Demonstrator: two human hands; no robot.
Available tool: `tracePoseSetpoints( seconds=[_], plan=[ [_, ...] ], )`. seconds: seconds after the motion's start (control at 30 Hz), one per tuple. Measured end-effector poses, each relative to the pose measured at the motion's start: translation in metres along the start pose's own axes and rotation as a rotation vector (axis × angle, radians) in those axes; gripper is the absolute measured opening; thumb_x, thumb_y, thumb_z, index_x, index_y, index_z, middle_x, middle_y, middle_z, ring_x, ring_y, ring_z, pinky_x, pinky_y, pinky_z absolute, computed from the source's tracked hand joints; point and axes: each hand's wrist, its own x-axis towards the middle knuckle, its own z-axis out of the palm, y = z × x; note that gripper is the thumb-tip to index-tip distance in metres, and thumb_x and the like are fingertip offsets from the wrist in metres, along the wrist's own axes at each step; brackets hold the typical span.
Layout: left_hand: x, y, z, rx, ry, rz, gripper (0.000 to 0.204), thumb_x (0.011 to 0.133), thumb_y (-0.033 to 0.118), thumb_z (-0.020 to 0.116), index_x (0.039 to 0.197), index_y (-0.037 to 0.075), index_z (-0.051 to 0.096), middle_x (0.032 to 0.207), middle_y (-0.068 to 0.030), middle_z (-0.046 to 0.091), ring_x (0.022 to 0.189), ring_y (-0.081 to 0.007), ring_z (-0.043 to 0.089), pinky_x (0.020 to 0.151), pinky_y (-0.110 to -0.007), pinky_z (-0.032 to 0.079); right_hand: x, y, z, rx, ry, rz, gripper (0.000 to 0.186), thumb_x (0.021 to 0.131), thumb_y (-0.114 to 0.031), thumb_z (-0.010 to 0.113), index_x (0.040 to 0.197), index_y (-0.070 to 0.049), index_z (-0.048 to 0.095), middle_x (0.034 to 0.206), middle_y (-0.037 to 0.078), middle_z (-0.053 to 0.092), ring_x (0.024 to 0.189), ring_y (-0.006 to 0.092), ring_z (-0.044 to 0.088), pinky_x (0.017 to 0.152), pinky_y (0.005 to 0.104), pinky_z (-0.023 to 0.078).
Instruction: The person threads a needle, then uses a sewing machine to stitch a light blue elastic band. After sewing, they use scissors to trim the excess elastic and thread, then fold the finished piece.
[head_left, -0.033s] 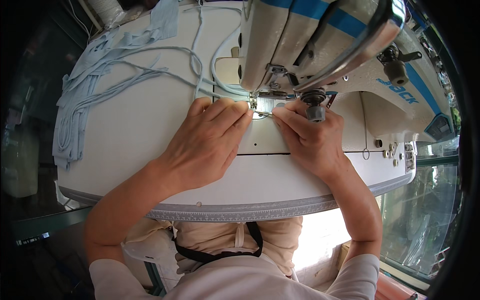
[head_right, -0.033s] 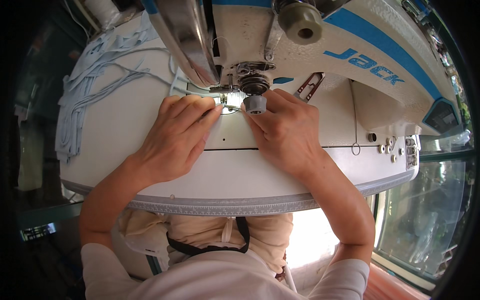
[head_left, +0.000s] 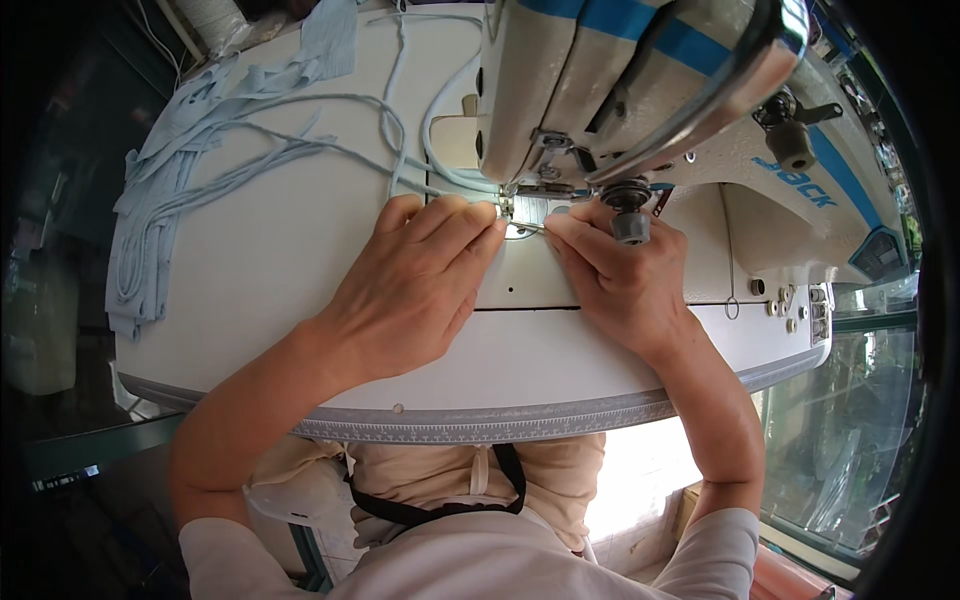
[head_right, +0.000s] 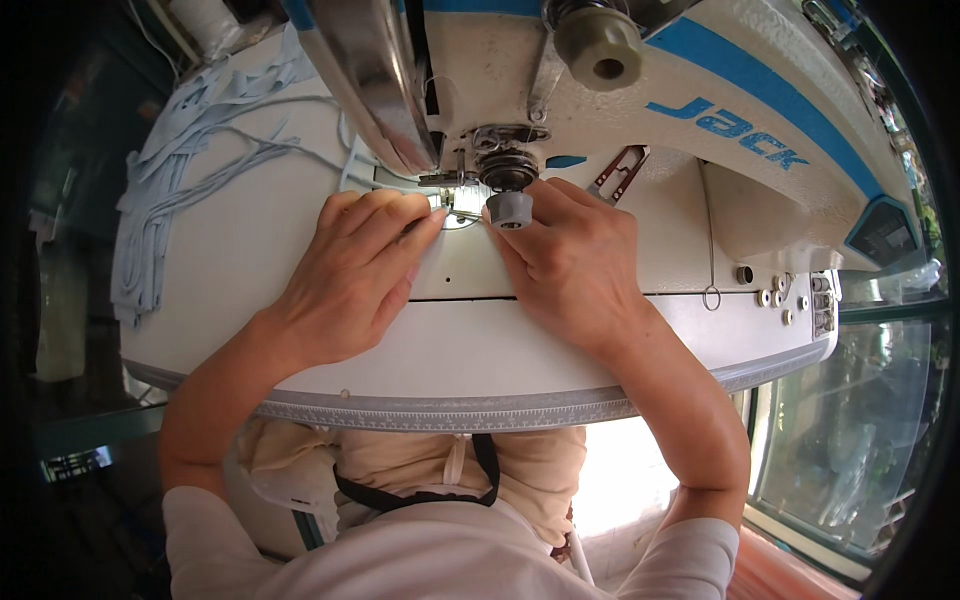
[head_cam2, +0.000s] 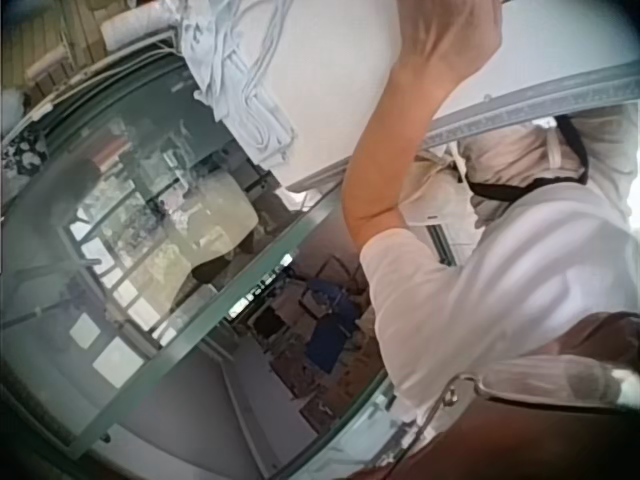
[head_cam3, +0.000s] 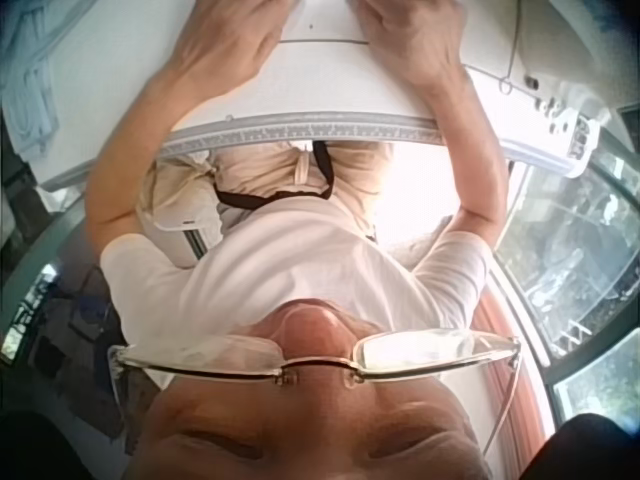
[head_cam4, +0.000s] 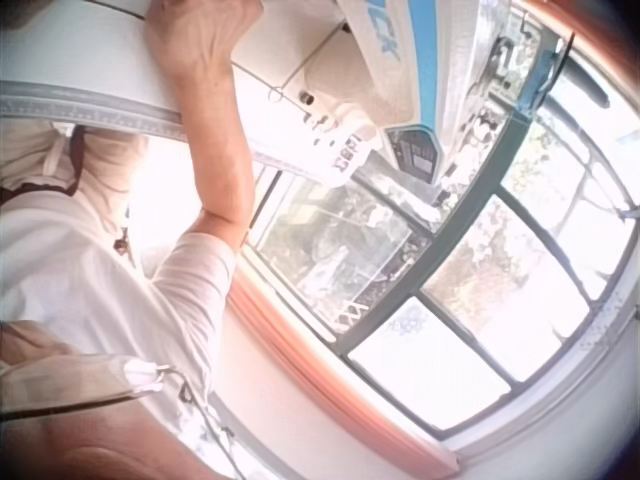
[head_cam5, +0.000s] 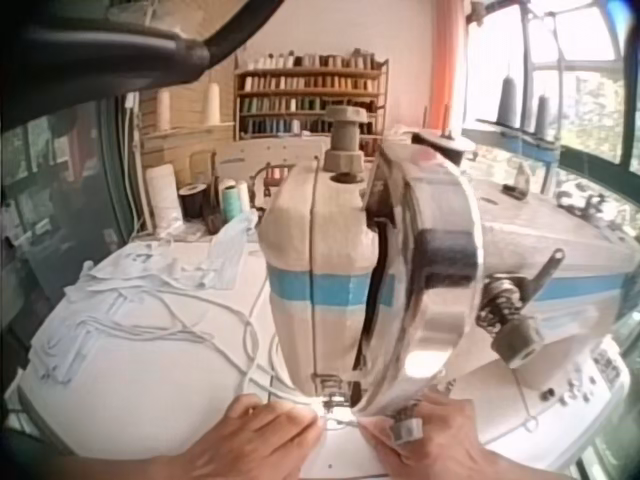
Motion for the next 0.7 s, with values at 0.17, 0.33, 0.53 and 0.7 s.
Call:
tracePoseSetpoints(
  seconds=[0.17, 0.33, 0.53, 0.7],
  plan=[
    [-0.001, 0.002, 0.001, 0.047, 0.007, -0.002, 0.05, 0.089, 0.004, 0.067, 0.137, -0.006, 0.059, 0.137, -0.0147, 0.056, 0.13, -0.0306, 0.052, 0.109, -0.046, 0.036, 0.0, -0.001, 0.006, 0.031, 0.055, 0.012, 0.009, 0.085, -0.01, 0.079, 0.081, -0.012, 0.071, 0.074, 0.001, 0.061, 0.065, 0.0226, 0.063, 0.053, 0.0375, 0.046],
    [-0.001, 0.002, 0.002, 0.068, 0.008, -0.005, 0.048, 0.091, 0.007, 0.067, 0.137, -0.006, 0.059, 0.138, -0.0142, 0.055, 0.131, -0.03, 0.05, 0.109, -0.046, 0.036, 0.001, -0.001, 0.009, 0.017, 0.081, 0.009, 0.016, 0.088, -0.013, 0.077, 0.075, -0.012, 0.069, 0.071, 0.001, 0.056, 0.065, 0.0226, 0.061, 0.05, 0.0393, 0.044],
    [-0.001, 0.003, 0.001, 0.069, 0.002, -0.022, 0.048, 0.091, 0.008, 0.067, 0.136, -0.006, 0.059, 0.138, -0.0136, 0.054, 0.131, -0.0294, 0.05, 0.109, -0.046, 0.036, 0.003, -0.002, 0.007, 0.008, 0.084, 0.015, 0.016, 0.089, -0.012, 0.077, 0.076, -0.011, 0.069, 0.071, 0.001, 0.057, 0.065, 0.0228, 0.061, 0.05, 0.0388, 0.043],
    [-0.002, 0.003, 0.003, 0.077, 0.004, -0.026, 0.048, 0.091, 0.008, 0.067, 0.136, -0.006, 0.059, 0.137, -0.0132, 0.055, 0.13, -0.0288, 0.05, 0.109, -0.046, 0.035, 0.0, -0.002, 0.002, 0.031, 0.067, 0.043, 0.017, 0.089, -0.013, 0.078, 0.075, -0.01, 0.069, 0.069, 0.001, 0.056, 0.063, 0.0226, 0.06, 0.049, 0.0386, 0.043]
  ],
)
